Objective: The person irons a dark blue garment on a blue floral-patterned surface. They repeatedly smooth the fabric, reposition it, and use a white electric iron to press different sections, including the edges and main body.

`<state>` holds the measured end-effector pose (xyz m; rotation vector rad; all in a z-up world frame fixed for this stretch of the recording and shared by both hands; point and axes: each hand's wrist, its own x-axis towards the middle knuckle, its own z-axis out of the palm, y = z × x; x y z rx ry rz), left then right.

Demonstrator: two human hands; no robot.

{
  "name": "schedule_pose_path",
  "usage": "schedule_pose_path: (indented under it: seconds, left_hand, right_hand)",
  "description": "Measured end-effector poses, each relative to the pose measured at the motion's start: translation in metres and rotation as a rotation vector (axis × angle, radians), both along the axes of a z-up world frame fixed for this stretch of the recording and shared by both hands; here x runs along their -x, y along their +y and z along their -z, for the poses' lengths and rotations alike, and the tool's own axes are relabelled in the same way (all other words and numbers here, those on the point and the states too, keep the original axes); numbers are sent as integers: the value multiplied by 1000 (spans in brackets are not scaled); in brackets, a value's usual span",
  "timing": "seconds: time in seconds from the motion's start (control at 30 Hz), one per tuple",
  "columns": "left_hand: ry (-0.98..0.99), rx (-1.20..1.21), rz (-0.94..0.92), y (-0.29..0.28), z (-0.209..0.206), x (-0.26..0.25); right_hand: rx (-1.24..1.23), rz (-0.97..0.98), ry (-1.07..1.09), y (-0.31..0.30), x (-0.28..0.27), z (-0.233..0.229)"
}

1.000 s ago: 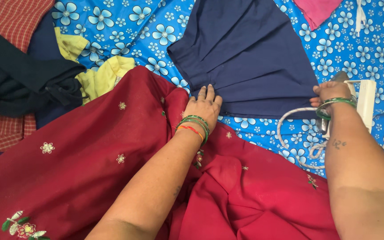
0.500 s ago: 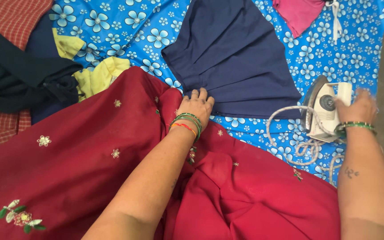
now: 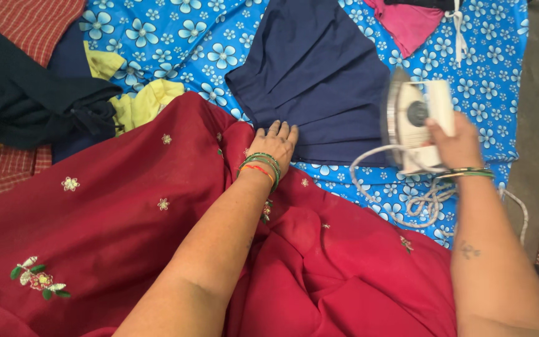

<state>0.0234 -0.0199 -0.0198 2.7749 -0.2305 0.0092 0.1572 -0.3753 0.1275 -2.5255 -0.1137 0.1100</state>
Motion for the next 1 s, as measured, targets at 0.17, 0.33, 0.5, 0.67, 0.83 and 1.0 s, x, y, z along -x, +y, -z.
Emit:
schedule_pose_path:
  seconds: [0.17, 0.33, 0.5, 0.67, 0.83, 1.0]
  left_hand:
    - [194, -71, 58, 6, -17, 5]
    - [163, -18, 38, 10, -25, 7]
    - [165, -2, 36, 9, -25, 4]
    - [171, 2, 37, 10, -26, 6]
    - [154, -2, 31, 9, -24, 6]
    - [159, -23, 42, 8, -26, 6]
  right_hand:
    - [126, -218, 111, 86, 35, 3]
    - [274, -361, 130, 110, 54, 22]
    - [440, -159, -45, 63, 21, 47]
    - [264, 227, 10, 13, 13, 40]
    - [97, 214, 16, 6, 28, 24]
    - [97, -9, 3, 61, 22, 12]
